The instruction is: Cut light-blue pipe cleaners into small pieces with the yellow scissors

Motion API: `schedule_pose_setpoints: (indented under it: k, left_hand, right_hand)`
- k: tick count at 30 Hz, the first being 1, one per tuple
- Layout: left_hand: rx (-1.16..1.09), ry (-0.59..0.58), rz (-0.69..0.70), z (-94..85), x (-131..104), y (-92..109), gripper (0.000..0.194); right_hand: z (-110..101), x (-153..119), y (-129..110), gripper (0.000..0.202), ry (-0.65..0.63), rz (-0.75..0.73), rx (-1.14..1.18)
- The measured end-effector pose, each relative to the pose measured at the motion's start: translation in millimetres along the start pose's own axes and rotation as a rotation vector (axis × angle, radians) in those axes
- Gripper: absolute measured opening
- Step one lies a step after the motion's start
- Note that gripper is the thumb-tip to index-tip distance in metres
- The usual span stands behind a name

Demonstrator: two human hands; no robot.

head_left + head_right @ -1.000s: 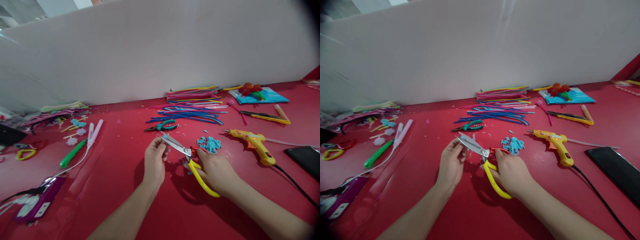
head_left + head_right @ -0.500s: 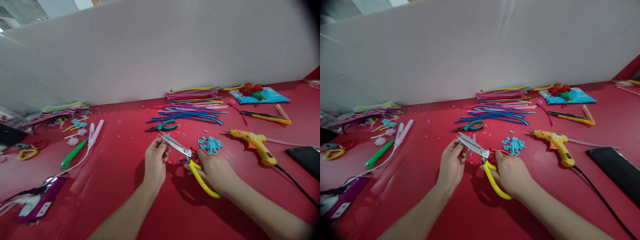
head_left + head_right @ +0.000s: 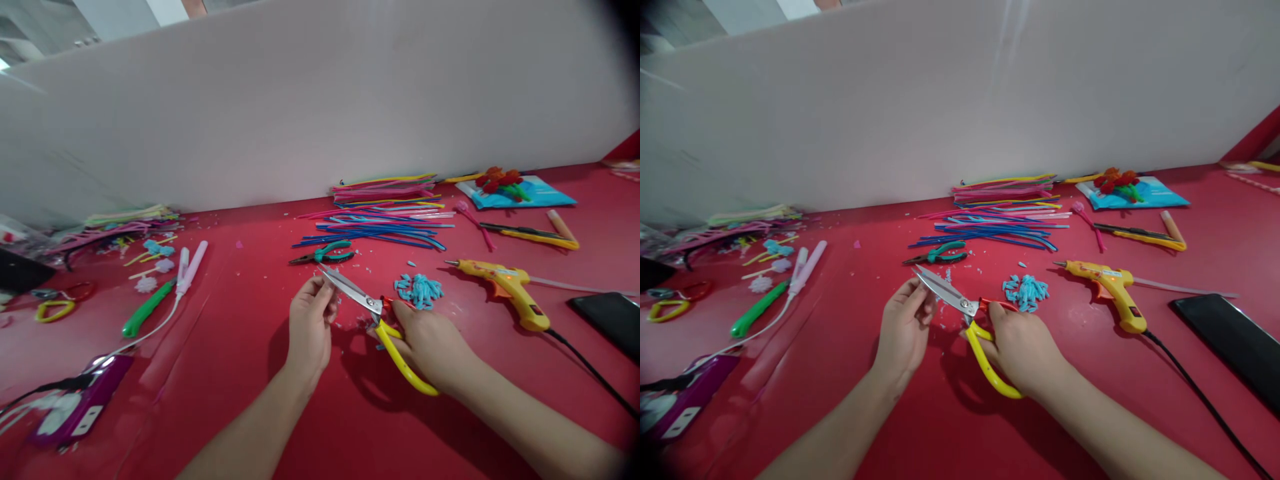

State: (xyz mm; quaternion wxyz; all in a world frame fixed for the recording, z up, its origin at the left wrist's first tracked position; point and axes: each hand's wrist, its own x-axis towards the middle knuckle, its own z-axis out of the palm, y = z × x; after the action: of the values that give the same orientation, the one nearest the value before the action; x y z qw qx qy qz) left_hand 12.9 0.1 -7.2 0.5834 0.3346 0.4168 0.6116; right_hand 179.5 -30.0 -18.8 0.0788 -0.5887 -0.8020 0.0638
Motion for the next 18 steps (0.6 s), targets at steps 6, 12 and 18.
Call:
schedule_pose_setpoints:
  k: [6,12,18]
  left_hand:
    - [0.015,-0.026,0.006,-3.2,0.9,-2.2,0.007]
    - [0.031,-0.021,0.018,-2.6,0.9,-1.3,0.006]
    - [0.047,-0.02,0.013,-2.7,1.9,-2.5,0.008]
  right_hand:
    - [1.3,-0.7,1.3,0.037,0.02,-0.003,-0.008]
    - [-0.3,-0.8,1.5,0.036,0.005,-0.002,-0.016]
    - [-4.7,0.0,0.8,0.034,-0.031,0.022,-0.006]
